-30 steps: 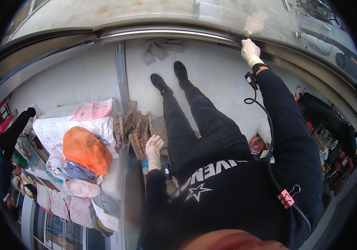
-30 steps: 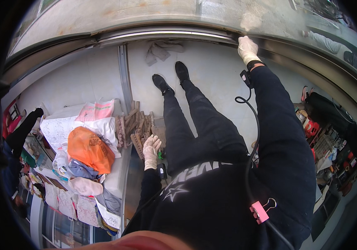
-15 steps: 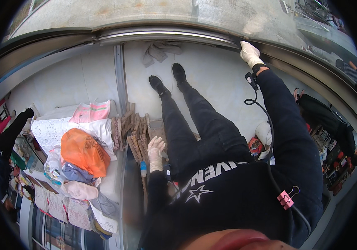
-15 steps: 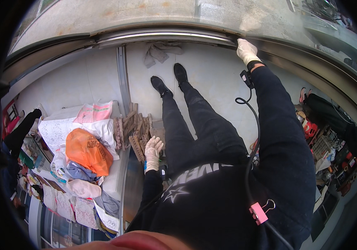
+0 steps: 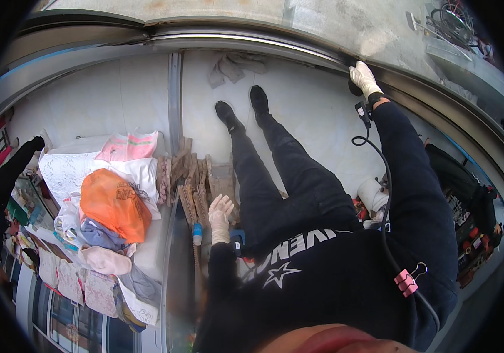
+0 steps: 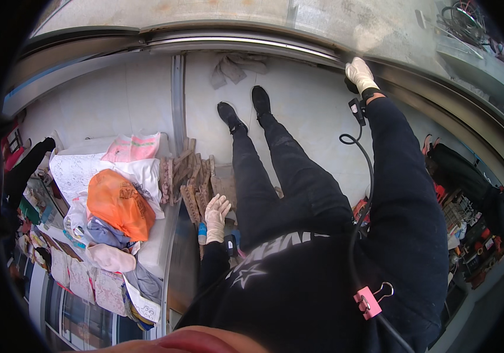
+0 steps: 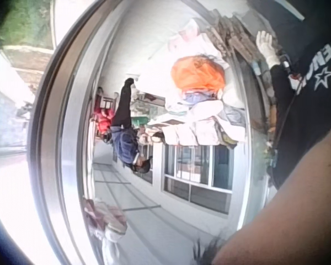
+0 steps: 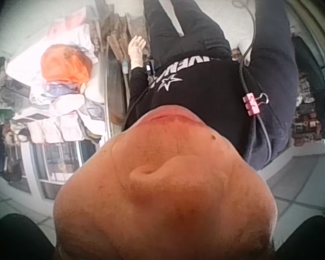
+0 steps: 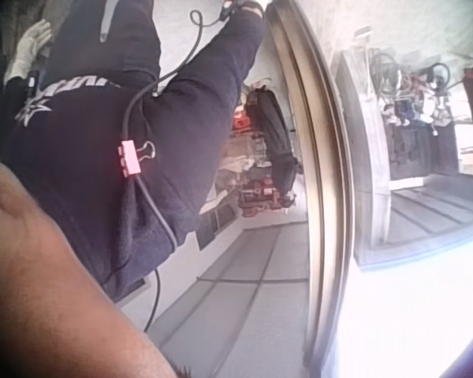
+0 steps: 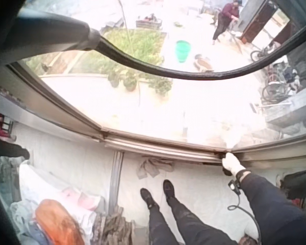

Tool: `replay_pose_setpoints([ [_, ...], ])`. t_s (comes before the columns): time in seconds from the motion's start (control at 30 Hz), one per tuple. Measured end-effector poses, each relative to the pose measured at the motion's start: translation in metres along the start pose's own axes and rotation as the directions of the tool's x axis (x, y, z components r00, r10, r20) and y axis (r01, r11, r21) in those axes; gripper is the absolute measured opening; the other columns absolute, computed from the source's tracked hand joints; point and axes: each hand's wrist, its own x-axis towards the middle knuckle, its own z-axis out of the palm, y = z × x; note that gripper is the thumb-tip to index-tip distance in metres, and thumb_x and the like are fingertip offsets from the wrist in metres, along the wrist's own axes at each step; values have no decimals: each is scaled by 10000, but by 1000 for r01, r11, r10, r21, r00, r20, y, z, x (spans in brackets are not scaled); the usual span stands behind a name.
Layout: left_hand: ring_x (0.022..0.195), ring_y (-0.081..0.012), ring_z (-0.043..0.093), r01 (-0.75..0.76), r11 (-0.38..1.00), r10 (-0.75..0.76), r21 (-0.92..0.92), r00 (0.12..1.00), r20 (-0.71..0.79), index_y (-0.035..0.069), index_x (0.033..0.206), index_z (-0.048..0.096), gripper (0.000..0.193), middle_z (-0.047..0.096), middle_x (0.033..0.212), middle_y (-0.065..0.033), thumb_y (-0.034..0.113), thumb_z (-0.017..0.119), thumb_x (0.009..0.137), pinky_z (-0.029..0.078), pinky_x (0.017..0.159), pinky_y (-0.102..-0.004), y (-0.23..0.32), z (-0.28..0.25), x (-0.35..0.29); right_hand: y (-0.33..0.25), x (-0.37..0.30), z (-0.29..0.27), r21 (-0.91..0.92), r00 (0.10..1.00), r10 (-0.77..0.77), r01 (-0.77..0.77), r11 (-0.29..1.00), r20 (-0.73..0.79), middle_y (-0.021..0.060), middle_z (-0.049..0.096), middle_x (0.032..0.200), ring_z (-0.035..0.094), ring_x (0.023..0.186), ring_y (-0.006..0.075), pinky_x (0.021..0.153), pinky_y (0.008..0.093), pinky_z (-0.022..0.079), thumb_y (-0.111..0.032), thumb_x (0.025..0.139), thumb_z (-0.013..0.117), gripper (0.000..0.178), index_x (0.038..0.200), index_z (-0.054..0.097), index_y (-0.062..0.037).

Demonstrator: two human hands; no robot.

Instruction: The person sits on the floor and wrings out a black cloth in a basin, then stands to wipe the lower track of a sliding glass door. They continue wiping the frame and track, then return to the basin to wring the cloth again and apply liquid from a small bottle onto it.

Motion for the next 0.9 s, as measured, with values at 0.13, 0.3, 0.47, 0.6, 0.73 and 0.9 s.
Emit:
replay_pose_setpoints([
  [0.13,1088,-402,590,49,996,-47,72,998,-29,-36,1325,448,427,528,1275,-270,91,565,935,523,921,-461,-3,0,2,-3,-15,7,142,971,117,-89,986,-208,227,649,1074,598,1056,402,872,454,483,-305,865,614,319,1056,636,-51],
  [0.3,1112,-419,576,34,995,-33,93,999,-11,-31,1340,438,431,508,1302,-276,75,550,938,510,942,-476,5,4,6,-18,-37,16,168,915,16,57,984,-403,156,638,1105,623,1008,364,824,449,511,-206,828,645,255,1075,633,-142],
  [0.47,1070,-383,602,15,995,-13,96,1000,-19,-47,1301,469,414,541,1251,-271,92,581,927,536,907,-442,16,14,12,-12,-36,10,-130,951,-195,167,977,-242,153,598,1126,617,1025,370,806,486,521,-115,906,448,201,1010,618,-91],
  [0.6,1074,-389,596,-5,999,3,38,1000,29,-58,1308,456,443,526,1267,-273,90,598,915,542,902,-435,20,21,14,-5,-29,2,-311,969,-224,182,933,-104,161,595,1155,612,1054,365,823,467,526,-113,905,460,205,1002,624,-40],
  [0.73,1069,-399,594,7,999,-8,51,1000,19,-48,1326,444,456,520,1271,-281,83,594,915,529,916,-451,16,16,13,-5,-23,0,-239,985,-175,168,956,-6,194,579,1209,594,1086,385,888,466,502,-186,922,495,256,1078,614,-22],
  [0.9,1051,-390,606,15,997,-15,-69,1000,-5,-43,1297,469,417,558,1222,-277,89,591,920,533,901,-452,-1,-5,9,4,-22,0,5,987,-145,146,989,-73,261,592,1181,564,1115,411,924,456,472,-269,853,637,404,1158,552,-17],
])
